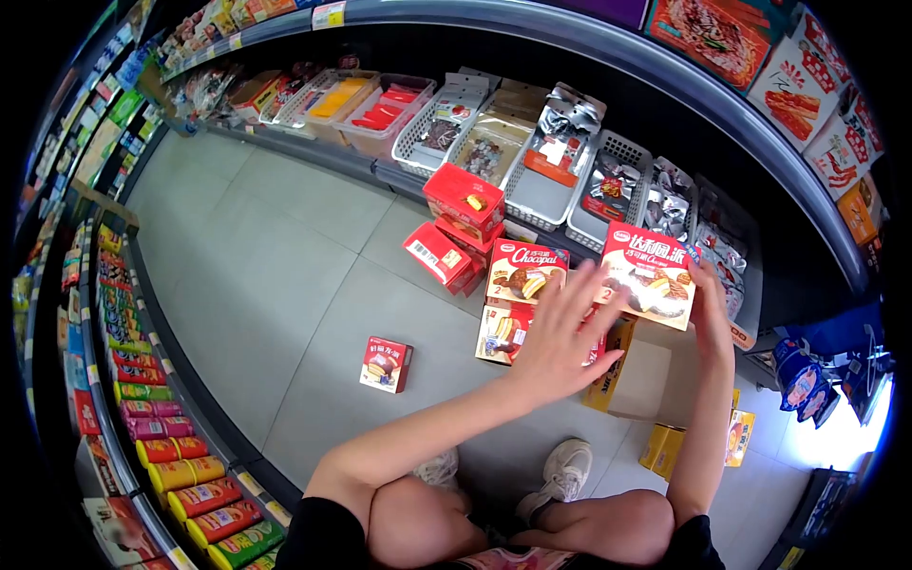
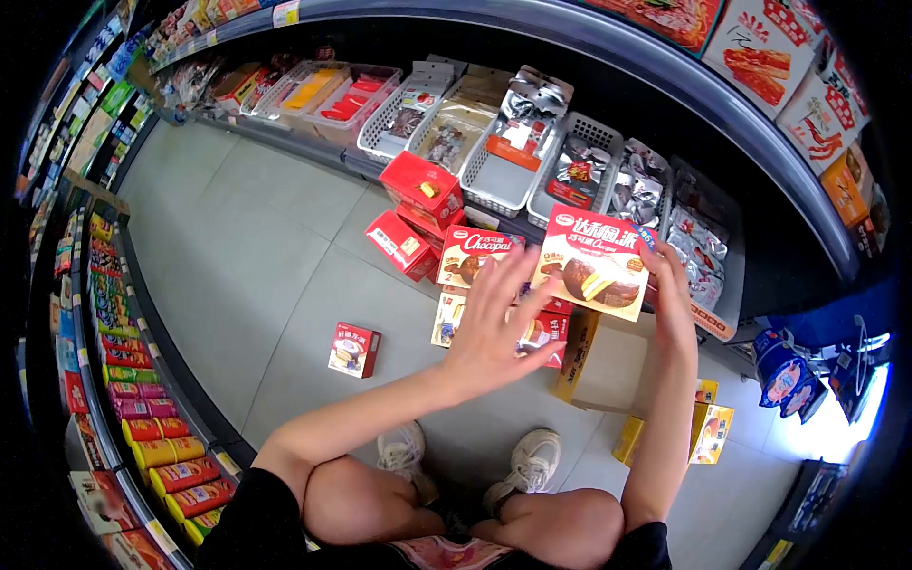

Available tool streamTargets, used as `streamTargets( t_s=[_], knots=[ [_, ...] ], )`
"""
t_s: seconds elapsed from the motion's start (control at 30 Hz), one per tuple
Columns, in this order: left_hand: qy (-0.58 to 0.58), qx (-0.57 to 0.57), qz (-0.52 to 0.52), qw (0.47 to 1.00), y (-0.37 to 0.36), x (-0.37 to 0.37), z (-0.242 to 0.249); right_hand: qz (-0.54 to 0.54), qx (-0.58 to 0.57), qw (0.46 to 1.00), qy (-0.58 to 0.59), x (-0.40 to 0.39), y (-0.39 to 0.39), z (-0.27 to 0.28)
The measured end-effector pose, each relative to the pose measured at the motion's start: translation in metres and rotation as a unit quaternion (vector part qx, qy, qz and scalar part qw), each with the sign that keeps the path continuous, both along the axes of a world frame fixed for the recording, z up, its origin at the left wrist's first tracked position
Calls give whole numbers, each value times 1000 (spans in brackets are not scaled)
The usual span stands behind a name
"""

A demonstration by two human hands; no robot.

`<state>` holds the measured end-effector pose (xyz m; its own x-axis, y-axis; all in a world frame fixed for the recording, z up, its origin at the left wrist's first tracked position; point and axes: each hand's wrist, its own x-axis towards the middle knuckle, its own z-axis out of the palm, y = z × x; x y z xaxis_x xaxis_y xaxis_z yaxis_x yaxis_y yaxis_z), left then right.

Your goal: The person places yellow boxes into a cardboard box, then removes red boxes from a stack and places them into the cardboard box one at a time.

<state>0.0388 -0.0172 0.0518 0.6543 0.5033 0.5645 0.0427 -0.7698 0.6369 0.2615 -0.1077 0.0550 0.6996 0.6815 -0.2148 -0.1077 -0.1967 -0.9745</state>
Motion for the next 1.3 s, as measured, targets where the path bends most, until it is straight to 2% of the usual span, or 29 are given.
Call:
streamTargets(
  t_s=[0.07, 0.3, 0.4, 0.5, 0.53, 0.6, 0.63, 0.67, 0.7, 0.73, 0.77, 0.83, 0.87, 0.93, 1.03, 1.07, 1.13, 1.2, 1.27, 1.3],
  knots=[
    [37, 119, -14, 992, -3, 0, 10, 12, -10, 1000, -19, -28, 6, 32],
    [106, 171, -6, 980, -2, -2, 3, 89, 8, 996, 31, -54, 18, 48],
    [106, 208, 38, 972, 1, -2, -2, 122, 4, 990, 71, -56, 20, 42],
    [41, 284, 105, 952, 7, 1, -9, 127, -2, 987, 95, -67, 23, 46],
    [42, 284, 106, 952, 11, 1, -10, 141, -2, 984, 108, -69, 23, 46],
    [-27, 251, 92, 963, 21, -4, -5, 142, -5, 984, 106, -70, 25, 39],
    [-26, 185, 102, 977, 23, -6, 1, 157, 62, 977, 131, -70, 26, 38],
    [-29, 186, 97, 977, 23, -7, 8, 169, 127, 965, 155, -69, 26, 38],
    [-109, -17, 84, 990, 22, -6, 14, 199, 155, 958, 138, -66, 26, 41],
    [-181, -220, 65, 956, 22, -5, 18, 205, 143, 963, 103, -63, 26, 43],
    [-213, -343, 38, 914, 25, -4, 15, 180, 130, 974, 52, -63, 26, 43],
    [-246, -555, -7, 794, 29, -4, 17, 130, 85, 988, -12, -64, 30, 37],
    [-269, -611, -28, 744, 29, -3, 15, 128, 66, 989, -41, -67, 31, 37],
    [-290, -655, -81, 693, 28, -3, 14, 132, 46, 989, -54, -72, 32, 39],
    [-284, -683, -95, 666, 27, -2, 9, 141, 52, 988, -30, -75, 32, 46],
    [-281, -684, -98, 666, 27, -2, 9, 151, 64, 986, -29, -74, 31, 47],
    [-229, -662, -112, 705, 27, -2, 8, 155, 68, 985, -33, -71, 29, 43],
    [-216, -661, -116, 710, 29, -3, 7, 184, 90, 978, 31, -69, 27, 44],
    [-175, -680, -90, 706, 33, -5, 11, 195, 86, 977, 16, -68, 25, 45],
    [-119, -668, -81, 730, 35, -7, 15, 206, 84, 975, 4, -68, 24, 46]
  ],
)
